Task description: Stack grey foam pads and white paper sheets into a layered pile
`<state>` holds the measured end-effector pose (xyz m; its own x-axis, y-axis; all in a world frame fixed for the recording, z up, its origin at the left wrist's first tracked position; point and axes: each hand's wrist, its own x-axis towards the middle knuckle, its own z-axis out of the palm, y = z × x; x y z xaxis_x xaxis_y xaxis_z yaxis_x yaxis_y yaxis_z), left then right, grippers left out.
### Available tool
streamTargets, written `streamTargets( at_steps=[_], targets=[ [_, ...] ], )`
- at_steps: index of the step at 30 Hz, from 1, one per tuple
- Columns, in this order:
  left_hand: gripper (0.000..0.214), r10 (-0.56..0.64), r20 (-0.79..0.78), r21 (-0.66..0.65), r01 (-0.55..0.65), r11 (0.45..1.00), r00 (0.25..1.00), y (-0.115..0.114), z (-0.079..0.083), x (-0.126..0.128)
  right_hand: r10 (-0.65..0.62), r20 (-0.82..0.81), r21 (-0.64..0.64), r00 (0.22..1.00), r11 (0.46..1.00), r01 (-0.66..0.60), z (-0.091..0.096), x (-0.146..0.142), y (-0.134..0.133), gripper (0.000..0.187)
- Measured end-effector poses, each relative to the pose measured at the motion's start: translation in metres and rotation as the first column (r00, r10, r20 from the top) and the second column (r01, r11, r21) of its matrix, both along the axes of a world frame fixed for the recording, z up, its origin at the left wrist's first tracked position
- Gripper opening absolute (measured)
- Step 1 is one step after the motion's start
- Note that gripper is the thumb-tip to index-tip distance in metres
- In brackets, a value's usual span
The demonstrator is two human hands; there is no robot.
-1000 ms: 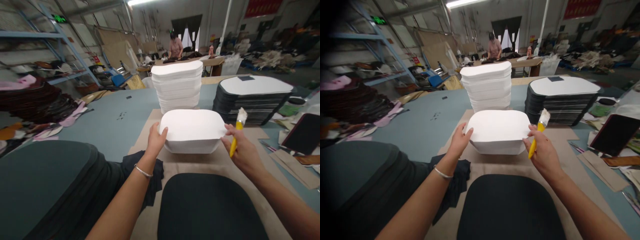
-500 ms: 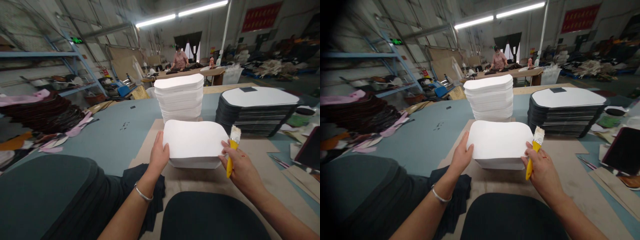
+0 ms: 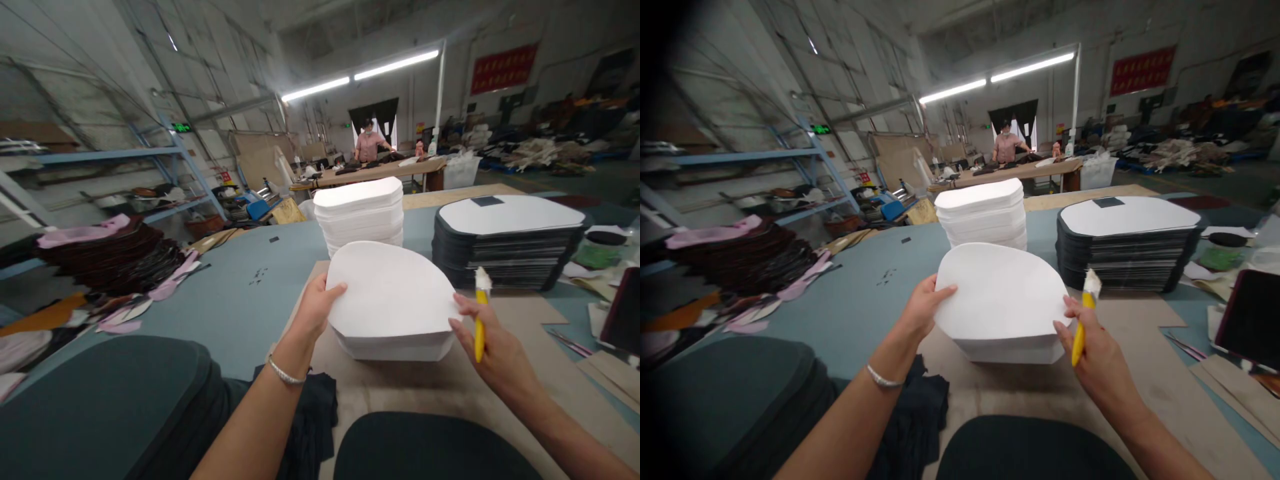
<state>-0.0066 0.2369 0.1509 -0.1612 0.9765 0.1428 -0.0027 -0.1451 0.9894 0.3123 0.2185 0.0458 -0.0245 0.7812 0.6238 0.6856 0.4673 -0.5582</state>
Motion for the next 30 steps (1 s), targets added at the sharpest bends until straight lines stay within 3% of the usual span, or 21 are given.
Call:
streamTargets(
  at_steps=[2, 5, 8, 13, 19, 27, 30],
  targets=[
    [0.064, -0.029, 0.052, 0.032, 0.028, 0.999, 0.998, -0.014, 0.002, 0.001, -0.047, -0.198, -0.044, 0.979, 0.998, 0.039, 0.011, 0.005, 0.01, 0.034],
    [0.066, -0.066, 0.167, 0.038, 0.06, 0.997, 0.984, -0.03, 0.006, 0.003, 0.008, -0.49, -0.039, 0.872, 0.999, -0.031, 0.03, 0.01, 0.028, 0.044],
    [0.063, -0.095, 0.275, 0.025, 0.092, 0.995, 0.957, -0.039, 0.01, 0.003, 0.057, -0.628, -0.02, 0.776, 0.996, -0.089, 0.046, 0.009, 0.038, 0.051],
    [0.054, -0.136, 0.338, 0.035, 0.132, 0.991, 0.931, -0.049, 0.014, 0.004, 0.11, -0.746, 0.018, 0.657, 0.989, -0.145, 0.062, 0.005, 0.028, 0.052],
    [0.061, -0.151, 0.38, 0.041, 0.147, 0.988, 0.912, -0.06, 0.017, 0.005, 0.095, -0.845, -0.013, 0.527, 0.98, -0.197, 0.082, 0.006, 0.008, 0.054],
    [0.064, -0.185, 0.375, 0.046, 0.181, 0.982, 0.908, -0.078, 0.026, 0.008, 0.009, -0.866, -0.088, 0.501, 0.982, -0.169, 0.105, 0.011, -0.017, 0.047],
    [0.067, -0.193, 0.388, 0.055, 0.186, 0.981, 0.901, -0.088, 0.03, 0.01, -0.047, -0.859, -0.125, 0.51, 0.985, -0.121, 0.119, 0.009, -0.032, 0.053]
  ],
)
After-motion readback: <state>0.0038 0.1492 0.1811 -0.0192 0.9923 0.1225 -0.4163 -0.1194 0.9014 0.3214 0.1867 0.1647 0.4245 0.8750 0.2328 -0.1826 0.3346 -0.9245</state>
